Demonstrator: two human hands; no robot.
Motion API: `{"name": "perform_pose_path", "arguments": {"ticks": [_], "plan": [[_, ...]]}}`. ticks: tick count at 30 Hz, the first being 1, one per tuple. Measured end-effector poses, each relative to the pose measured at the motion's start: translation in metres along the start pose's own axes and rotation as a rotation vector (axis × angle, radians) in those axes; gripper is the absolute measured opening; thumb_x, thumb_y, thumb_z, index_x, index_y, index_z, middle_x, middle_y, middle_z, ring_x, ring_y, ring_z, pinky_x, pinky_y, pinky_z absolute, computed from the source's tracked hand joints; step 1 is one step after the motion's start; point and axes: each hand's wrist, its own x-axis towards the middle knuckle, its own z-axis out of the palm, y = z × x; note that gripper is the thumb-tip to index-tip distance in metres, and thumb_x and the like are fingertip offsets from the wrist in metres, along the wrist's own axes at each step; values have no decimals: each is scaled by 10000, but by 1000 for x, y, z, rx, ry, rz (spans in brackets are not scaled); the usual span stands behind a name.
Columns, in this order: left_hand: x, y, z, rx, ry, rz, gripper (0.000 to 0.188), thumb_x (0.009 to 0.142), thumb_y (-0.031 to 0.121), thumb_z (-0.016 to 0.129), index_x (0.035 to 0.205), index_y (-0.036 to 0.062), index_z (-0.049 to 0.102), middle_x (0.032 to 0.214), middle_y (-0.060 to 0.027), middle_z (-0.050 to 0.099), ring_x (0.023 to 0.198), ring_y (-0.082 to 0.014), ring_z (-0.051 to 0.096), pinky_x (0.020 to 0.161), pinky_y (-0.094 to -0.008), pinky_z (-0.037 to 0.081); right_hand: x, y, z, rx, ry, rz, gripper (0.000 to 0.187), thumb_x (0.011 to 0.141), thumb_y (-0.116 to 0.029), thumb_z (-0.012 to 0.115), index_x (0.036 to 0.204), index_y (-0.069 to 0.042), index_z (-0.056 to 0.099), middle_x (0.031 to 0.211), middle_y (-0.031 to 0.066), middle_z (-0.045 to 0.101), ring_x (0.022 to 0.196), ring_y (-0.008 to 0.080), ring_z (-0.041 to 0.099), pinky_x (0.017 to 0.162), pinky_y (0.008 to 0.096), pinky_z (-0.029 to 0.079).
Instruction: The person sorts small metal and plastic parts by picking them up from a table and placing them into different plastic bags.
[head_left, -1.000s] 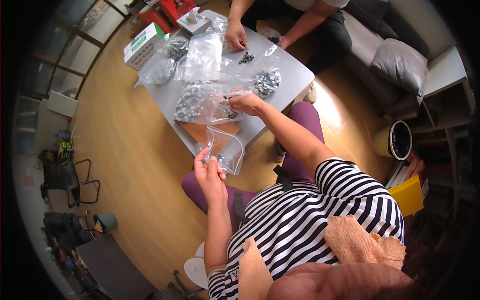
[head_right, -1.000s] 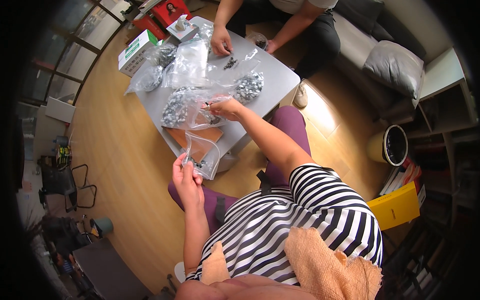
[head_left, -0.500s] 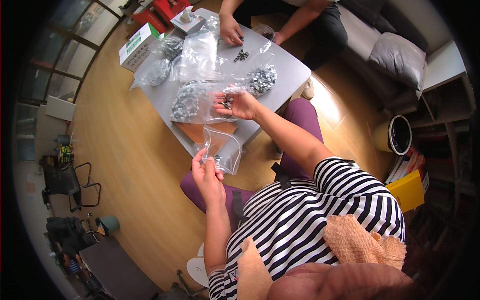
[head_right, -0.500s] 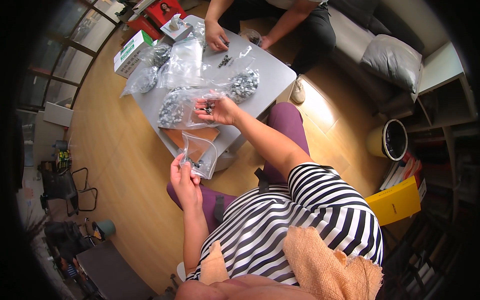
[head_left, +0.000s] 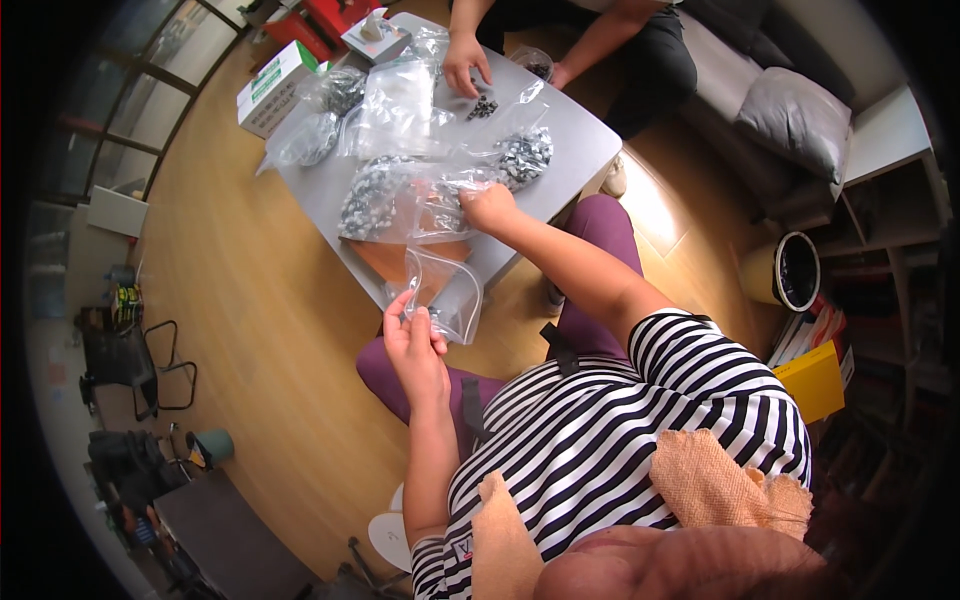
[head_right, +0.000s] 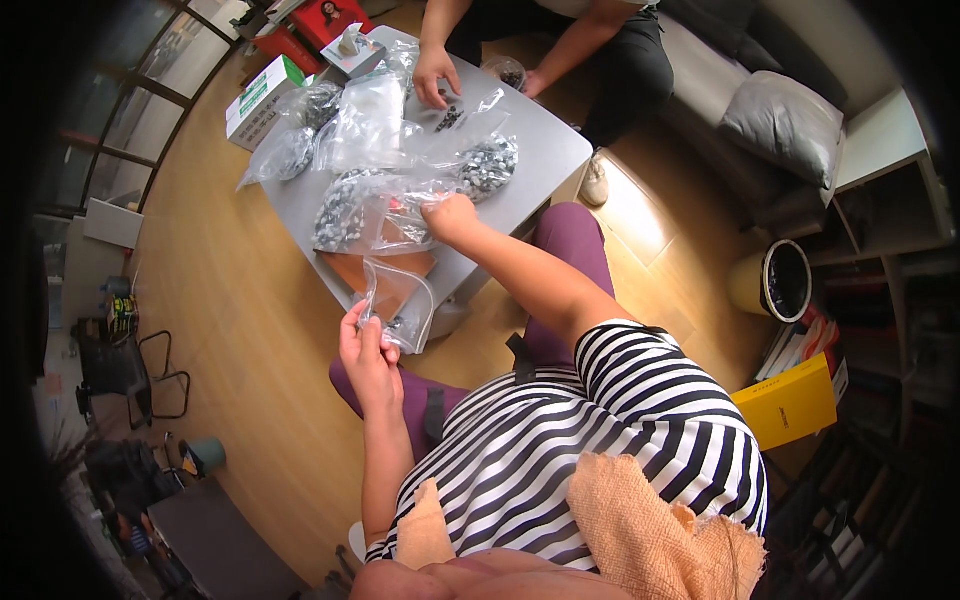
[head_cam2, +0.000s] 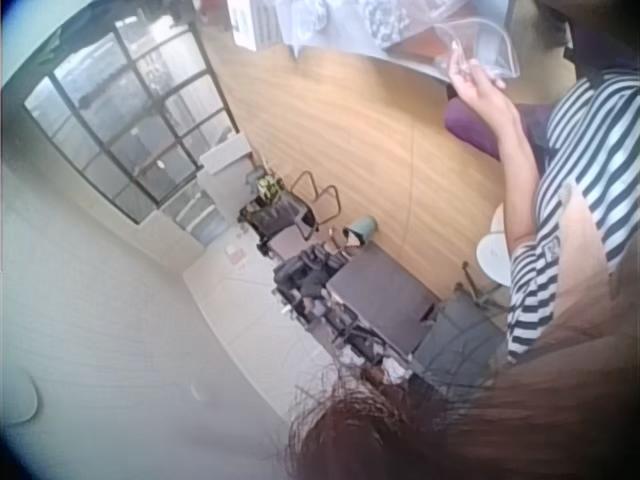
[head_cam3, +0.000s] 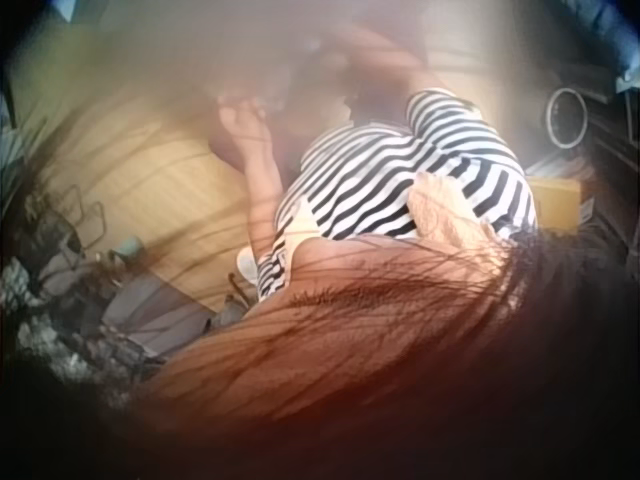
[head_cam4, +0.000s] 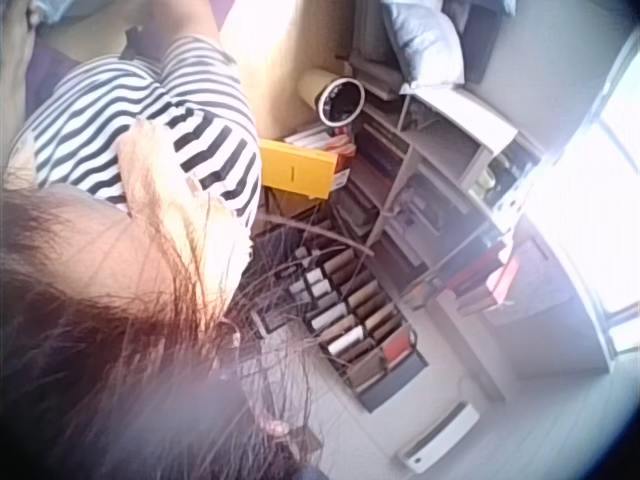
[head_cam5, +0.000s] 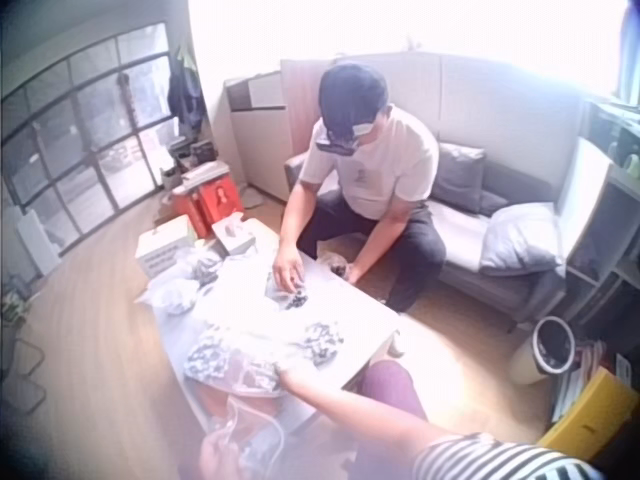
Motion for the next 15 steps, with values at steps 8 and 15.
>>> {"name": "perform_pose_path", "arguments": {"ticks": [8,15], "plan": [[3,4,1,-8,-14,-3,273,938,38,530,1204,-1,484,694,10,486,519,-29,413,446,-173,351,-3,-5,-23,74,-123,132,194,742,-201,626,853,-47,662,847,149,680,775,307,668,669,396,526],[7,5,-4,7,7,41,305,938,57,538,1229,8,458,693,9,490,510,-29,406,441,-178,347,-34,-73,-162,717,-540,-284,235,764,-181,672,921,-7,657,820,135,663,752,298,645,709,372,504]]}}
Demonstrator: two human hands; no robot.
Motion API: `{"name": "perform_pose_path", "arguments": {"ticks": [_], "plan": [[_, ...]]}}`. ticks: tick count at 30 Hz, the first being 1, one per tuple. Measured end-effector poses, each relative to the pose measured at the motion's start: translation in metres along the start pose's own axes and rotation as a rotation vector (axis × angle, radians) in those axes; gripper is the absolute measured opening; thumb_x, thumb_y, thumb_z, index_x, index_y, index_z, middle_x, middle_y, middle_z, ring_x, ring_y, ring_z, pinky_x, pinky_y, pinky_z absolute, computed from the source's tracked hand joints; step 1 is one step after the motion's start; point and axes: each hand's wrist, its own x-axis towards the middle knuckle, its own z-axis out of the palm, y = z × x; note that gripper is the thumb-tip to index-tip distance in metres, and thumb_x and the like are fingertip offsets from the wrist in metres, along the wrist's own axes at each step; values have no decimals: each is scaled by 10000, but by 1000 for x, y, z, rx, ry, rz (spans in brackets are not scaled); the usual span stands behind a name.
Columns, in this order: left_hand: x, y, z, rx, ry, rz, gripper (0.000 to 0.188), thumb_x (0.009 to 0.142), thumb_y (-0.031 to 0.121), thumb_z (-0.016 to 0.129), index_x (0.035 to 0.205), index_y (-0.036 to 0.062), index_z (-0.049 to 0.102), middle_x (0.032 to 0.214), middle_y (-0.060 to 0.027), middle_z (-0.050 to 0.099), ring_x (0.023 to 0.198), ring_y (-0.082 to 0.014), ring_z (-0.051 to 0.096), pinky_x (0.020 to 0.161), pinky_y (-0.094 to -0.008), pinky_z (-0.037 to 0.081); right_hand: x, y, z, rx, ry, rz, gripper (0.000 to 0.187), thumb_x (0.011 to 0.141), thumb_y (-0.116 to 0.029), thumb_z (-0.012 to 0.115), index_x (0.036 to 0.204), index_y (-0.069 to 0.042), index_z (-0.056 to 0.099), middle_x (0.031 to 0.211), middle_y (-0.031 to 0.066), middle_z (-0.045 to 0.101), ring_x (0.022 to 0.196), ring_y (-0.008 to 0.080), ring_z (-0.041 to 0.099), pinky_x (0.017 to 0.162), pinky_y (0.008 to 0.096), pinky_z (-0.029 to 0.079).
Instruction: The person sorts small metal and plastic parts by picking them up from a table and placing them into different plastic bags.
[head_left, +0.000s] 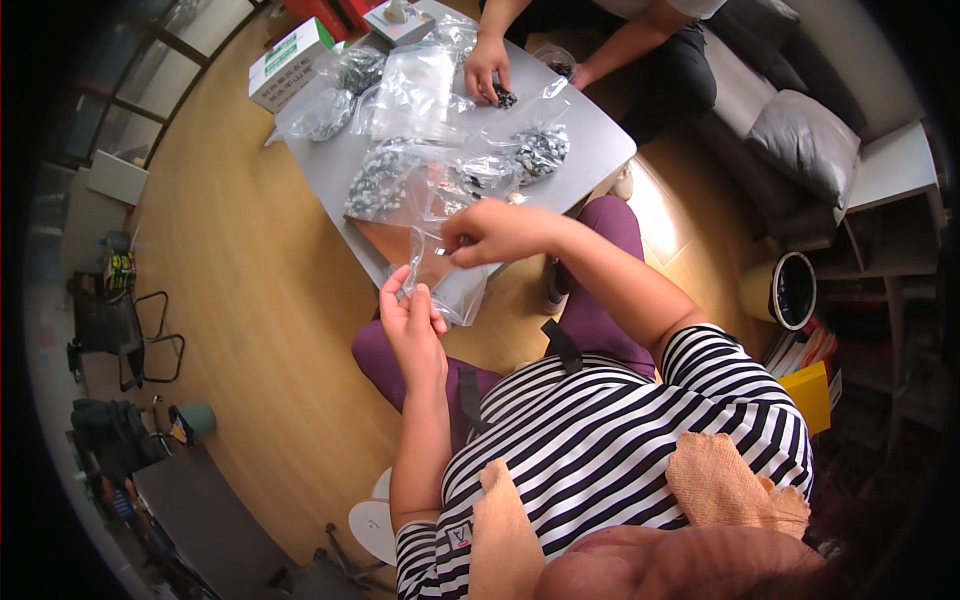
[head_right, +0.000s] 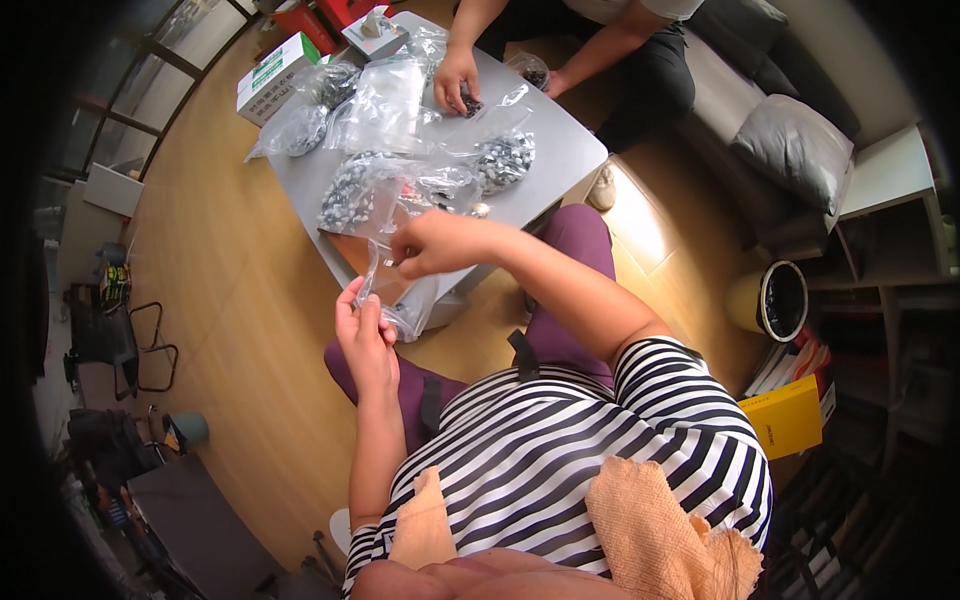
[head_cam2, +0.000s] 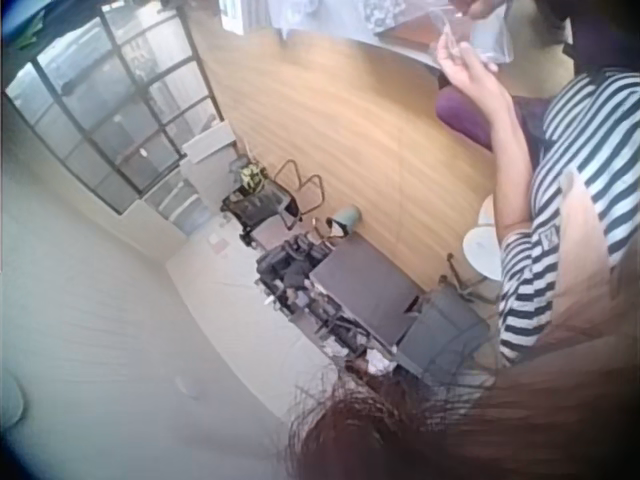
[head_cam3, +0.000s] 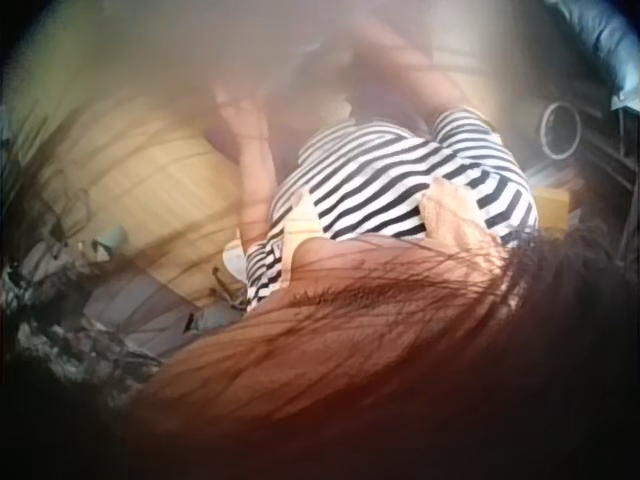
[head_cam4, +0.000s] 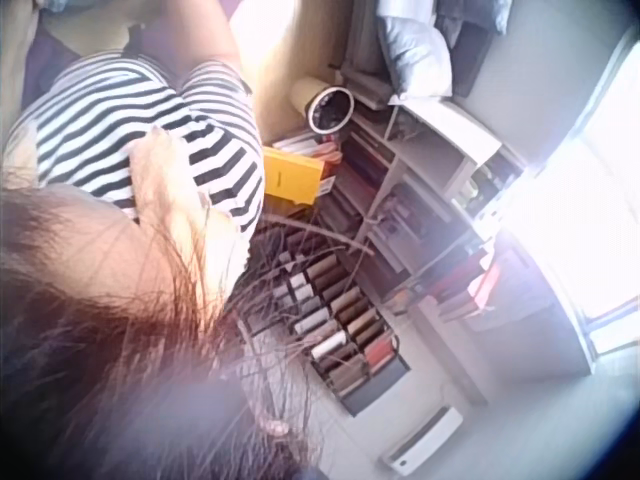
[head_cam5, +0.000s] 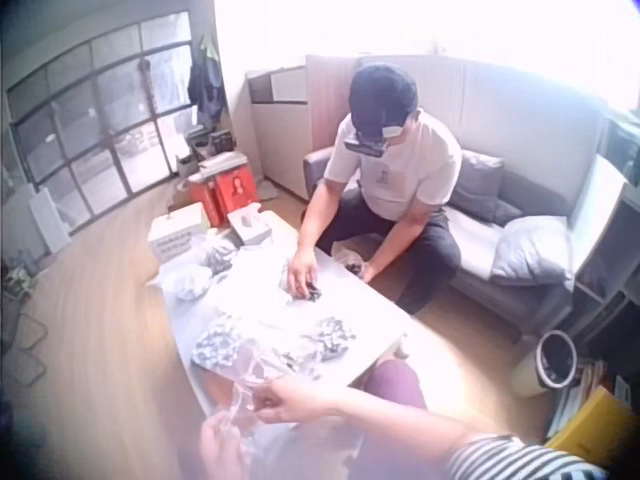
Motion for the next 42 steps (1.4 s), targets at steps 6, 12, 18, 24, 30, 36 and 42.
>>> {"name": "perform_pose_path", "arguments": {"ticks": [6,12,18,24,30,36,42], "plan": [[-2,7,3,75,39,72,310,947,50,524,1243,-2,450,765,2,510,551,-20,423,439,-165,354,26,10,68,-175,221,-537,214,802,-140,675,960,4,658,858,145,651,777,287,647,717,336,527],[-3,8,-11,27,59,71,303,941,40,520,1236,3,461,801,-1,513,560,-19,428,442,-163,359,20,44,28,112,620,97,203,811,-159,615,783,41,633,702,182,603,677,279,642,646,372,503],[1,2,-11,-14,56,10,303,931,45,535,1226,19,473,702,15,487,509,-28,406,433,-179,350,60,137,44,-735,139,217,577,772,-107,619,1327,-104,463,1415,274,373,1037,399,592,896,411,504],[2,5,2,-33,-8,-10,303,931,47,539,1226,20,474,705,12,492,511,-26,411,432,-179,353,99,175,16,-636,181,327,655,748,-116,654,1359,-86,421,1385,292,386,1199,397,502,946,425,473],[0,-6,-19,-28,55,-16,306,928,45,543,1224,15,472,706,6,493,514,-28,414,434,-178,353,122,165,33,-572,176,242,352,816,-137,553,1154,-45,587,1144,260,584,1022,382,611,876,428,500],[0,-3,-14,-35,45,-31,303,930,45,539,1223,8,470,699,6,483,520,-32,412,434,-177,348,113,161,36,-723,303,266,215,821,-132,533,971,-52,665,1045,223,629,966,377,634,823,445,513],[0,-3,-5,-54,-1,-41,301,931,45,538,1221,9,468,714,2,482,525,-35,415,440,-180,350,102,188,25,-401,424,391,201,770,-192,604,928,-70,629,925,166,658,855,300,652,726,412,515]]}}
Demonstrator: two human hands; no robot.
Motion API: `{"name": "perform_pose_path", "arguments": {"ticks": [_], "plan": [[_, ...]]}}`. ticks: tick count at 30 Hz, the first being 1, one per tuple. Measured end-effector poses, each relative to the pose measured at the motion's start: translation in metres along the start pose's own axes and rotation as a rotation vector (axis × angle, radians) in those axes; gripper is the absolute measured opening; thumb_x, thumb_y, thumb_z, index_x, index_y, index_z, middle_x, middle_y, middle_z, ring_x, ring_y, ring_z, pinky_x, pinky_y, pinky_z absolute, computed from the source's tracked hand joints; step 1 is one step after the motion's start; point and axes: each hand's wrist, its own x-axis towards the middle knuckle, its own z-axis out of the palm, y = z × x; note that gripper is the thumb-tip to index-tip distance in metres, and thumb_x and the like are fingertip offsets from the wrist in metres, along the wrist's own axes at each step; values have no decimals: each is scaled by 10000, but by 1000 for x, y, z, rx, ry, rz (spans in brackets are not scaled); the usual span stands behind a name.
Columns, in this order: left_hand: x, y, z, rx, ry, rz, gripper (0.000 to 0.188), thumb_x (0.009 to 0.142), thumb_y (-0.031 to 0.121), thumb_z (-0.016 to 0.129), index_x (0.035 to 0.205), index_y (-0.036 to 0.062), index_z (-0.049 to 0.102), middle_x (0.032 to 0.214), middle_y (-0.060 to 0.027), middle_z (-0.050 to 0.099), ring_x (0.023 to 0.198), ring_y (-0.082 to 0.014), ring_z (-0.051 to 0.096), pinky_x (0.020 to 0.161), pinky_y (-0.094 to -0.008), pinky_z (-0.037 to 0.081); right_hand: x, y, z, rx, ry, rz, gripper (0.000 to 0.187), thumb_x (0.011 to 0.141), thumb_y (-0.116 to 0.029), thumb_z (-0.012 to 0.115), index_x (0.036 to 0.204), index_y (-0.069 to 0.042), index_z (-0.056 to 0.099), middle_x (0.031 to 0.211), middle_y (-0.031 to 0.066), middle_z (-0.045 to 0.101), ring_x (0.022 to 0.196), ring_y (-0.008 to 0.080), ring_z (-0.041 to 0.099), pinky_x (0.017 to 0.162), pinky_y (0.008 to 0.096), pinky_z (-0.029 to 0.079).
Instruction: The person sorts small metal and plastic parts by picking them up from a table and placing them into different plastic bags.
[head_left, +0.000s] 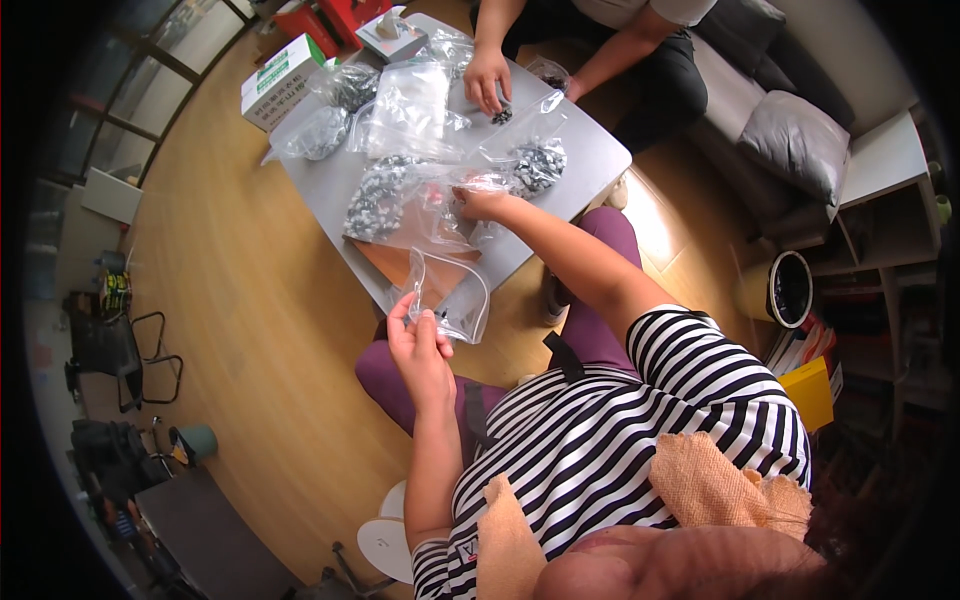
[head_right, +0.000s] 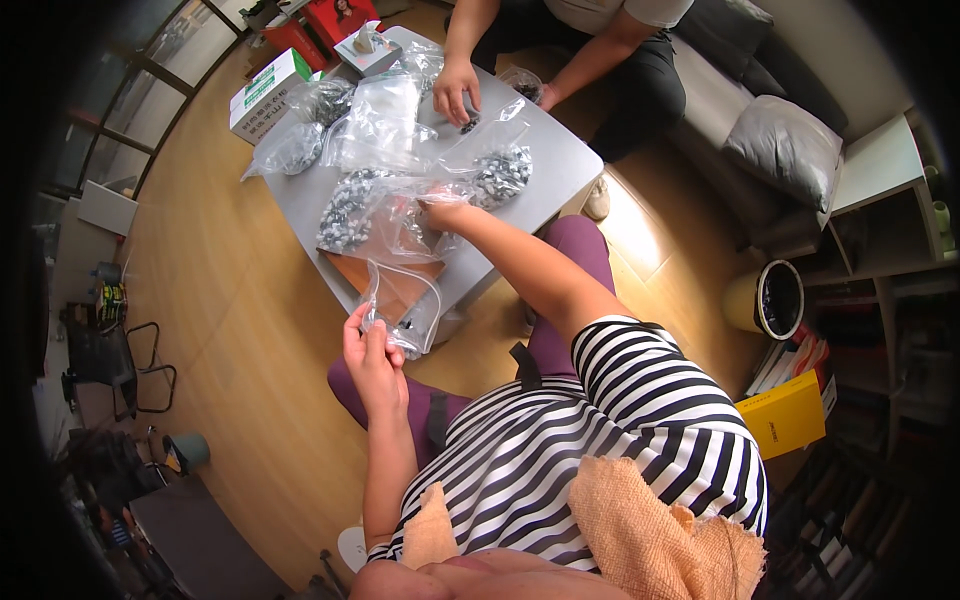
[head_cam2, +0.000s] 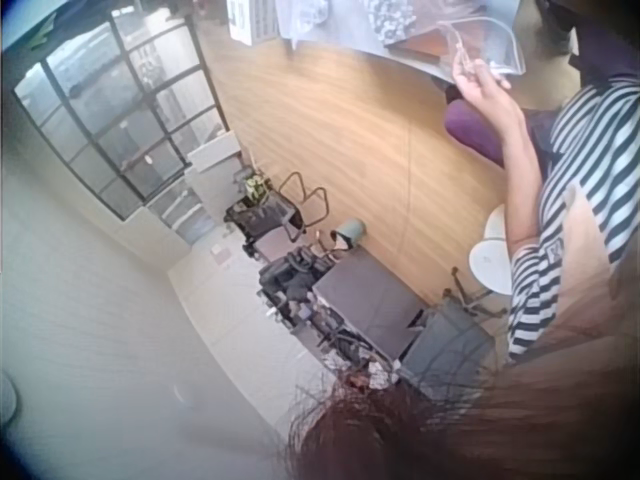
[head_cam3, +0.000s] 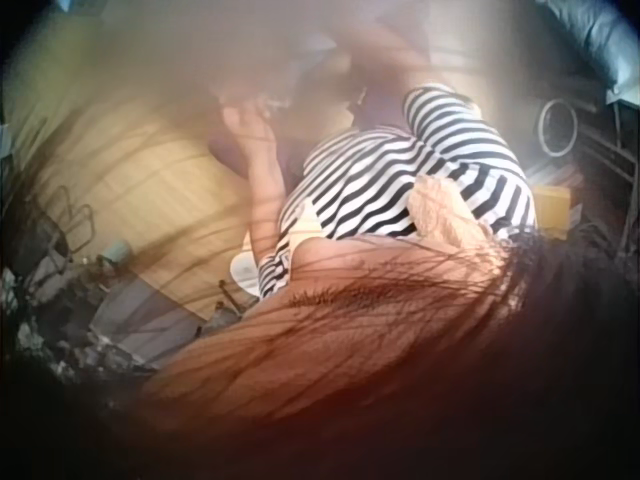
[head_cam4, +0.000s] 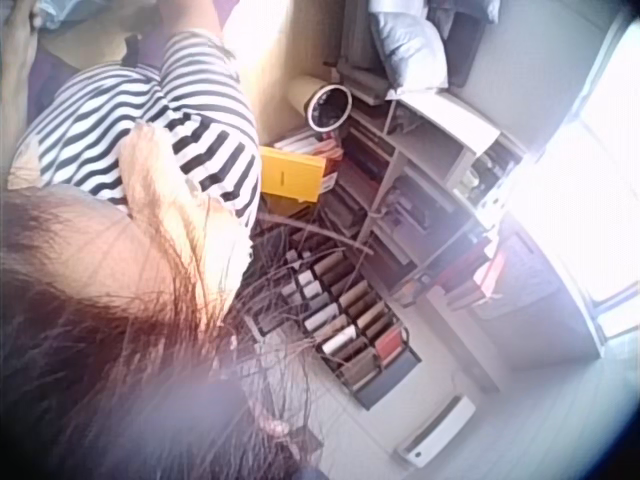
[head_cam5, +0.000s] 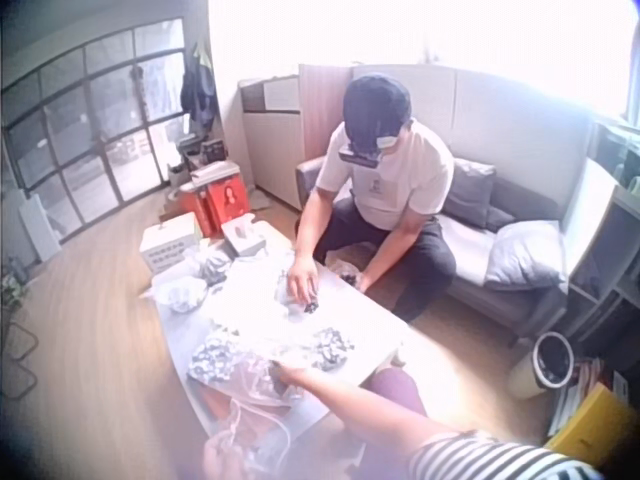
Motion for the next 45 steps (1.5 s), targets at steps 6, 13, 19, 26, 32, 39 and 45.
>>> {"name": "perform_pose_path", "arguments": {"ticks": [6,13,19,26,32,39,45], "plan": [[0,-4,0,16,-2,-14,307,931,42,537,1226,7,462,724,-1,484,535,-35,421,443,-180,352,-5,-3,-7,279,-202,109,205,666,-168,670,833,-82,588,729,115,622,639,198,604,561,355,475],[-3,-3,8,44,8,-6,290,931,50,527,1212,-4,477,738,15,466,560,-23,423,446,-171,350,0,7,12,795,-336,253,94,778,-86,619,861,-97,576,711,-18,535,600,123,508,553,278,442],[-3,-6,11,48,-2,-13,290,928,46,529,1209,1,477,761,16,468,565,-21,426,443,-173,353,4,13,4,1172,-295,141,130,752,-61,682,857,-46,607,748,37,608,618,139,564,531,286,467],[-4,-5,7,51,-7,-8,280,929,41,522,1203,4,479,783,14,477,570,-21,427,445,-172,352,-5,11,2,2181,-407,279,197,923,-202,545,1012,-32,593,1045,150,622,908,258,626,792,387,546],[-5,-2,10,22,21,0,269,937,36,529,1196,-5,471,718,7,478,539,-28,420,443,-170,350,-23,-9,-15,2228,-439,341,389,978,-331,433,1141,-13,588,1231,178,595,1069,312,609,911,458,519],[-6,-3,12,16,14,7,281,934,40,534,1205,-2,473,722,6,485,543,-29,422,447,-171,353,-40,-7,-35,1499,-219,200,326,928,-362,601,1015,-56,675,902,60,653,765,142,598,679,296,508],[-6,-2,10,17,13,-4,293,932,40,535,1215,1,472,735,2,491,543,-30,423,447,-176,357,-37,-8,-41,980,-206,276,408,923,-445,586,978,-55,693,773,60,645,652,144,589,567,282,492]]}}
